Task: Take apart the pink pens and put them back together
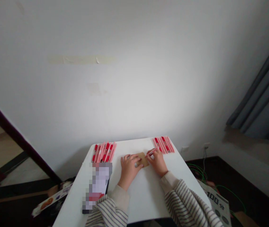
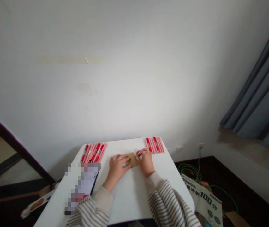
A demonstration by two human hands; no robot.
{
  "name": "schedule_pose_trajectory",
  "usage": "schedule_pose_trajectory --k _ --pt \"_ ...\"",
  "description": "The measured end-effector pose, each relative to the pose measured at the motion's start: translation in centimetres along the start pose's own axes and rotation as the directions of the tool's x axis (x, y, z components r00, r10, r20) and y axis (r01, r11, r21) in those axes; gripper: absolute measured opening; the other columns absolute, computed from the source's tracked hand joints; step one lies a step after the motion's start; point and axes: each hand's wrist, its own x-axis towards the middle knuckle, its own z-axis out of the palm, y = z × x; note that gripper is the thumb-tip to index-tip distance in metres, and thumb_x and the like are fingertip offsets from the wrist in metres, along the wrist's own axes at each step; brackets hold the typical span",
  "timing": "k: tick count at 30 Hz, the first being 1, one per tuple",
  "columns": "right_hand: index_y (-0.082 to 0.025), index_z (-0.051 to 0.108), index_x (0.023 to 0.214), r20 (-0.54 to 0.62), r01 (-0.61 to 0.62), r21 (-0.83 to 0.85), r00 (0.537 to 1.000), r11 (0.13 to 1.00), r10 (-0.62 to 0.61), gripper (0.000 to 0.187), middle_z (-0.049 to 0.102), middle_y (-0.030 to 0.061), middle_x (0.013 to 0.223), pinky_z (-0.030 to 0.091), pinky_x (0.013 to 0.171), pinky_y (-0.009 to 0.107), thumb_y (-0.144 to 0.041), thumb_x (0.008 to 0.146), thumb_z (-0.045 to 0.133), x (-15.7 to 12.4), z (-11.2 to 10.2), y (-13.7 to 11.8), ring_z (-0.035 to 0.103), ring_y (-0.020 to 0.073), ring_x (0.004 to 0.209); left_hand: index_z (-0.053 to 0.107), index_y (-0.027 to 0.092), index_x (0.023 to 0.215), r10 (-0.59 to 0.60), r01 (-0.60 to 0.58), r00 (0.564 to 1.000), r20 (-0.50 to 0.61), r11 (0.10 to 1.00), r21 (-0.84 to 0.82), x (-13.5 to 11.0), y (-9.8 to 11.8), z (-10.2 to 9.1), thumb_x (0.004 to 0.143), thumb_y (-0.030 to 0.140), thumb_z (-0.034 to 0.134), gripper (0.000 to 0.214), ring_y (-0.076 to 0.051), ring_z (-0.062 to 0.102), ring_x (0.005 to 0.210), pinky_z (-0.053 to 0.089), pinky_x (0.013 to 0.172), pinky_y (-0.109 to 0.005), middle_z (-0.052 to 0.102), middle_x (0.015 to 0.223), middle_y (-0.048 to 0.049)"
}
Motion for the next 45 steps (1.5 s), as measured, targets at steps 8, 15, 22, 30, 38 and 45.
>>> schedule_pose_trajectory --k 8,15,22,30,38,45 --pt "-0.021 0.065 0.079 0.006 -0.020 -0.046 1.000 0.999 0.021 0.009 0.069 0.0064 0.090 0.041 0.090 0.043 -0.025 0.080 0.057 -0.1 -0.1 0.1 0.056 0.0257 0.097 0.071 0.032 0.099 -0.019 0.019 1.000 0.004 1.000 0.011 -0.1 0.1 -0.1 0.069 0.038 0.072 0.031 -0.030 0.049 0.115 0.031 0.102 -0.055 0.066 0.117 -0.0025" --pt "-0.021 0.064 0.077 0.003 -0.042 -0.038 0.999 0.998 0.042 0.009 0.068 0.0071 0.090 0.040 0.090 0.042 -0.024 0.079 0.056 -0.1 -0.1 0.0 0.055 0.0253 0.097 0.072 0.031 0.099 -0.020 0.020 1.000 -0.002 1.000 0.003 -0.1 0.0 0.1 0.069 0.038 0.072 0.031 -0.031 0.048 0.115 0.030 0.102 -0.058 0.067 0.117 -0.0026" --pt "-0.021 0.065 0.078 -0.024 -0.040 0.072 0.999 0.997 0.042 0.014 0.066 0.0076 0.090 0.042 0.090 0.041 -0.029 0.083 0.054 0.1 -0.3 0.2 0.055 0.0238 0.095 0.072 0.032 0.100 -0.024 0.024 1.000 0.001 1.000 0.017 -0.1 0.1 0.0 0.070 0.038 0.070 0.031 -0.031 0.048 0.116 0.030 0.102 -0.054 0.066 0.119 -0.0017" --pt "-0.020 0.066 0.078 -0.065 -0.026 0.121 0.997 0.992 0.035 0.018 0.066 0.0080 0.091 0.041 0.091 0.041 -0.033 0.084 0.056 0.1 -0.3 0.5 0.055 0.0233 0.094 0.069 0.034 0.104 -0.030 0.031 0.999 -0.013 0.998 0.052 -0.2 0.2 0.1 0.079 0.036 0.060 0.027 -0.026 0.046 0.114 0.027 0.103 -0.051 0.063 0.123 0.0009" --pt "-0.021 0.065 0.079 -0.088 -0.017 0.113 0.996 0.993 0.027 0.019 0.067 0.0078 0.094 0.039 0.095 0.045 -0.037 0.084 0.056 0.0 -0.3 0.6 0.055 0.0238 0.097 0.065 0.032 0.112 -0.059 0.062 0.998 -0.032 0.993 0.102 0.3 -0.6 0.8 0.085 0.032 0.051 0.030 -0.026 0.043 0.117 0.027 0.105 -0.051 0.059 0.129 -0.0015" --pt "-0.022 0.066 0.078 -0.062 -0.050 0.099 0.996 0.994 0.056 0.021 0.068 0.0079 0.096 0.039 0.093 0.045 -0.039 0.084 0.056 0.0 -0.2 0.8 0.054 0.0254 0.098 0.063 0.030 0.111 -0.123 0.137 0.987 -0.107 0.981 0.137 1.6 -1.3 1.4 0.088 0.026 0.043 0.030 -0.028 0.041 0.123 0.025 0.105 -0.057 0.060 0.128 -0.0028"
